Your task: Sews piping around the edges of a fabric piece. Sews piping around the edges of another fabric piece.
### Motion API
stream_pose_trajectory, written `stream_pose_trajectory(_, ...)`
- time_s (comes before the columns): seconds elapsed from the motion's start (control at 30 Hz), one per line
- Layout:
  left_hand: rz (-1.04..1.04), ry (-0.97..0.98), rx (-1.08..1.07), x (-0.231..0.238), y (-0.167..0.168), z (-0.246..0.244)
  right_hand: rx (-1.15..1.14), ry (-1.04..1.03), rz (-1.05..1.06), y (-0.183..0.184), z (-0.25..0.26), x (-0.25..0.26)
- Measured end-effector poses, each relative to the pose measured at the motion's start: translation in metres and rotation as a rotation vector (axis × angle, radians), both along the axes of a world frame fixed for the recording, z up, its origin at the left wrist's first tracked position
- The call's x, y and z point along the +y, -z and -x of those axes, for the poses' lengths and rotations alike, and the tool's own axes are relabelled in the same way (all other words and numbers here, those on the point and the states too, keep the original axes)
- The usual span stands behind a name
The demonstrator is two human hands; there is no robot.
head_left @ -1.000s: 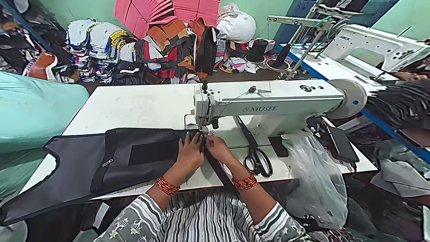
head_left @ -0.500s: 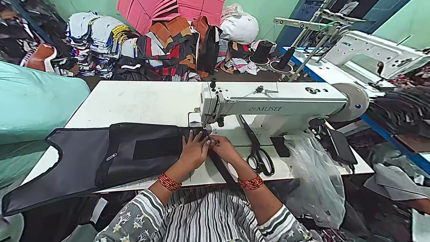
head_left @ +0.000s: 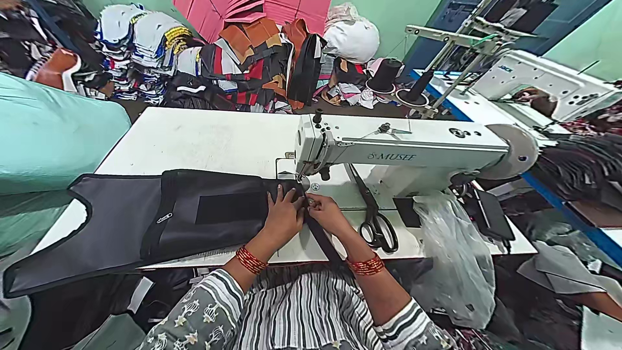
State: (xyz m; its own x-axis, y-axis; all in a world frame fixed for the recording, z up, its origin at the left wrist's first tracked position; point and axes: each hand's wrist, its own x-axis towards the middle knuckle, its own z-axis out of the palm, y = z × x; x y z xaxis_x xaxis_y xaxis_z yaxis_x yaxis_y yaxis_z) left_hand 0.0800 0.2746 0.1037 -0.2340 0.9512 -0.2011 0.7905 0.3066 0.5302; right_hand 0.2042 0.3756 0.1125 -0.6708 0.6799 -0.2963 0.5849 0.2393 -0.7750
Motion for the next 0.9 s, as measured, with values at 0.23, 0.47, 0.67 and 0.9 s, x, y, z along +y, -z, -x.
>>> stream_pose_trajectory(0.23, 0.034, 0.019, 0.032, 0.003, -0.003, 0.0, -0.134, -0.053, -0.137, -0.008, 0.003, -0.01)
stream_pose_trajectory(0.47, 0.011, 0.028, 0.012, 0.001, -0.001, 0.0, -0.365, -0.176, -0.267, -0.021, 0.013, -0.024)
stream_pose_trajectory(0.67, -0.189, -0.081, -0.112, -0.001, 0.005, 0.003, -0.518, -0.247, -0.355, -0.022, 0.021, -0.032)
stream_pose_trajectory(0.9, 0.003, 0.003, 0.168, 0.017, -0.009, 0.006, -0.557, -0.267, -0.357, -0.026, 0.022, -0.035)
